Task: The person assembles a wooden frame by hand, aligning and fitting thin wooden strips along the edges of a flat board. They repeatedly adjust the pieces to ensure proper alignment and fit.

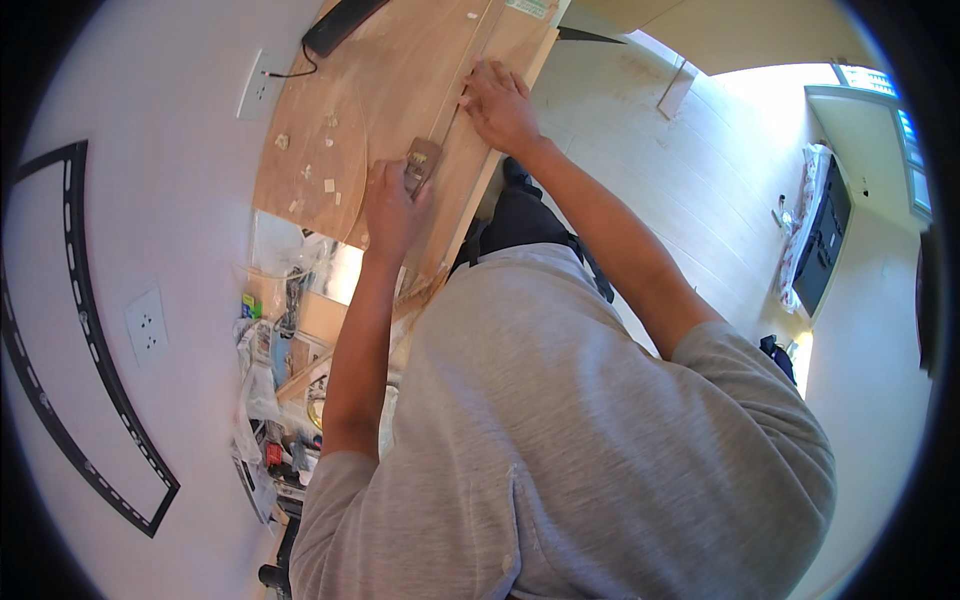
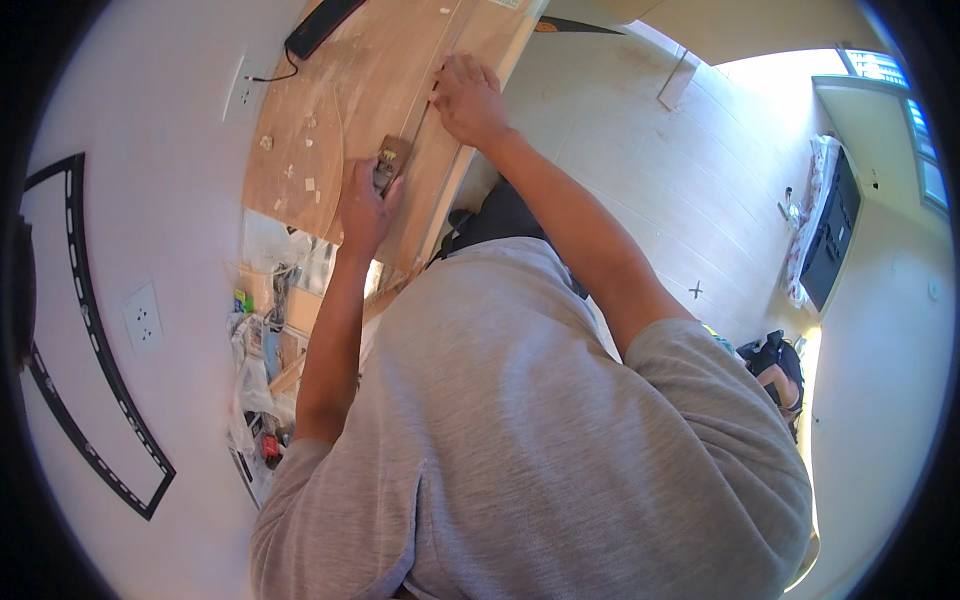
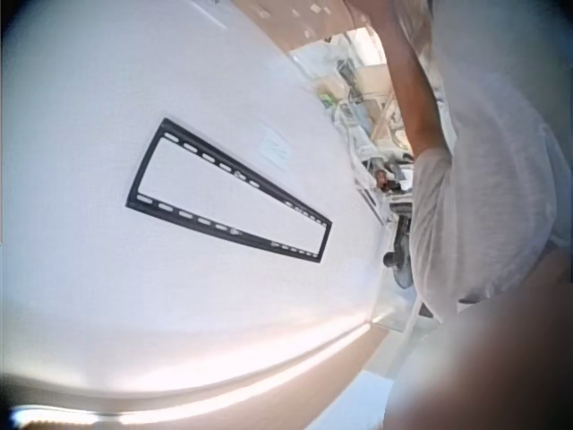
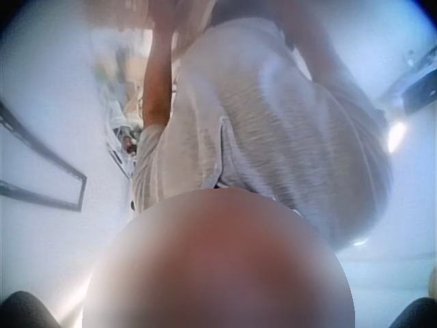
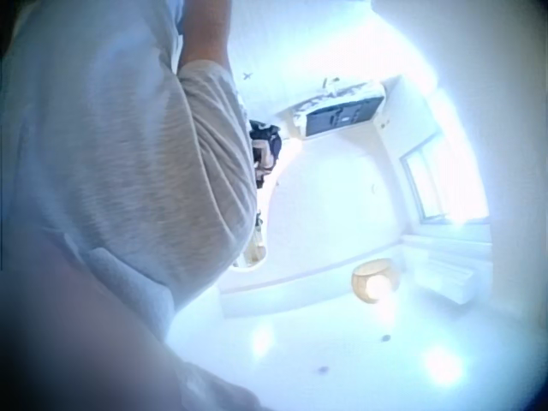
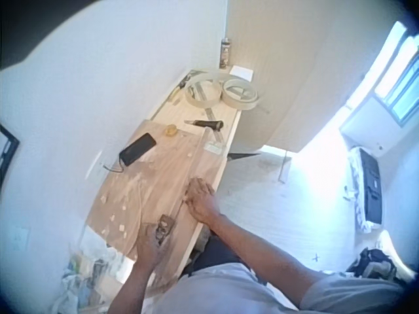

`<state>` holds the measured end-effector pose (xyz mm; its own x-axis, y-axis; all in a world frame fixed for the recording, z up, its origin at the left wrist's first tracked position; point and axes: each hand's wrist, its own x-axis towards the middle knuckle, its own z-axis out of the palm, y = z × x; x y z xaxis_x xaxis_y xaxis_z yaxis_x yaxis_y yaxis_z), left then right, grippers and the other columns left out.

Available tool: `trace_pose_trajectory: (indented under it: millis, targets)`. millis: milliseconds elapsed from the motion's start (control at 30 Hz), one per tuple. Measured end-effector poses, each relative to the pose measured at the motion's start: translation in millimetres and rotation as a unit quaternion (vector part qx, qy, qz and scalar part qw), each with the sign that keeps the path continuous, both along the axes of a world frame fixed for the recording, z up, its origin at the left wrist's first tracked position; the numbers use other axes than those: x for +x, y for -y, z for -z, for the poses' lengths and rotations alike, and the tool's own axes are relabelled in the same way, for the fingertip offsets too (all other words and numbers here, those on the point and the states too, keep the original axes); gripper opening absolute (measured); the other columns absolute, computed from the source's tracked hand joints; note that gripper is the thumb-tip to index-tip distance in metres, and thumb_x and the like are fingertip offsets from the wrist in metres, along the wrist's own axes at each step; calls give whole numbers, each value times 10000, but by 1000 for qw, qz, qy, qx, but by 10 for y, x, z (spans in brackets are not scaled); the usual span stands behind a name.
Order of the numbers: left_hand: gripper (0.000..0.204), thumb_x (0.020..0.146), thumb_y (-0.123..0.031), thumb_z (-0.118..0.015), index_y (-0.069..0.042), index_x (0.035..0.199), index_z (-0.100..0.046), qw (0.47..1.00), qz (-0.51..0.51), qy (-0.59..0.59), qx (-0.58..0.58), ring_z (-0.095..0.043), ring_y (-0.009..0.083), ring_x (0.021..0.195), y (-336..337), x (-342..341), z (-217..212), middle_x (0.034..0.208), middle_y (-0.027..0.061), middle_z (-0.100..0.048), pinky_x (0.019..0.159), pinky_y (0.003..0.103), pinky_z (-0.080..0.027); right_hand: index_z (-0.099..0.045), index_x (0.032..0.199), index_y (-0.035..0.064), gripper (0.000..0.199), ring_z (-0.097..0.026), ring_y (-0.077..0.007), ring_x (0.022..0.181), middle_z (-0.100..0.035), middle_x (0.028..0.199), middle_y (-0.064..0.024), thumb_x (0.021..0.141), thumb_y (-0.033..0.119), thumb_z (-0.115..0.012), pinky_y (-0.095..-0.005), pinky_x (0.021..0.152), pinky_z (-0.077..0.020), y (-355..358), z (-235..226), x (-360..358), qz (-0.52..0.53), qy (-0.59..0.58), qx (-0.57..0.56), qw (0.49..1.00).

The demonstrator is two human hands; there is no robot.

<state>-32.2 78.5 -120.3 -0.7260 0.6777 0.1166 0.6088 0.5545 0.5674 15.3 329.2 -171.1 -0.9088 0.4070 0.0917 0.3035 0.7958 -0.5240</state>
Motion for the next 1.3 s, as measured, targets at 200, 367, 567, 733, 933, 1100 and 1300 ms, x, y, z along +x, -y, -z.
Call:
trace_pose_trajectory:
  millis: [200, 367, 567, 733, 933, 1100, 1300]
  targets:
    - [476, 820, -207, -799, -13, 1188, -569, 1000, 6, -11, 19, -593, 426, 1092, -618, -259, 10, 1138, 207, -583, 892, 518, -511, -510, 1494, 105, 464, -289, -352, 1549, -435, 1624, -99, 1048, 226, -476, -541, 1262, -207, -6, 8, 75, -14, -2, 22, 1000]
    - [459, 825, -212, -796, -27, 1175, -565, 1000, -14, 26, 6, -590, 443, 1080, -1083, -475, 79, 1144, 209, -576, 889, 526, -506, -469, 1496, 50, 493, -273, -363, 1554, -449, 1610, -115, 1028, 203, -488, -533, 1269, -183, -19, 11, 87, -15, -11, -22, 1000]
    - [458, 830, -221, -800, -18, 1155, -548, 999, 18, -22, 25, -603, 439, 1051, -1071, -510, 131, 1133, 206, -573, 871, 520, -505, -308, 1597, 41, 572, -253, -347, 1562, -545, 1533, -95, 1066, 219, -425, -520, 1273, -185, -61, -21, 98, -27, 3, -25, 999]
    - [474, 838, -233, -803, -10, 1162, -540, 998, 16, -1, 67, -604, 444, 1036, -1232, -612, 179, 1122, 211, -565, 864, 514, -504, -351, 1568, 41, 548, -242, -342, 1568, -376, 1651, -127, 1060, 224, -443, -520, 1276, -176, -46, -39, 108, -54, 32, 44, 997]
    - [444, 865, -275, -797, 12, 1134, -590, 991, -41, 3, 128, -613, 422, 1021, -2051, -1029, 109, 1100, 231, -604, 868, 493, -503, -447, 1482, 37, 503, -275, -346, 1552, -392, 1629, -175, 1013, 207, -508, -522, 1256, -211, -125, -115, 131, -61, 2, 6, 998]
    - [466, 862, -298, -812, 25, 1140, -624, 981, -62, 40, 177, -607, 416, 1047, -1893, -1368, -25, 1069, 232, -628, 898, 477, -497, -511, 1422, 49, 509, -402, -349, 1464, -496, 1529, -166, 932, 146, -608, -515, 1171, -336, -342, -253, 85, -60, -2, -94, 994]
    - [610, 850, -236, -820, 9, 1335, -543, 990, -84, -107, 32, -580, 442, 1138, -1138, -1436, 100, 1248, 235, -569, 966, 503, -490, -595, 1391, 150, 622, -454, -340, 1407, -540, 1468, -116, 808, 196, -805, -536, 1146, -338, -830, -322, -363, -114, -72, 29, 990]
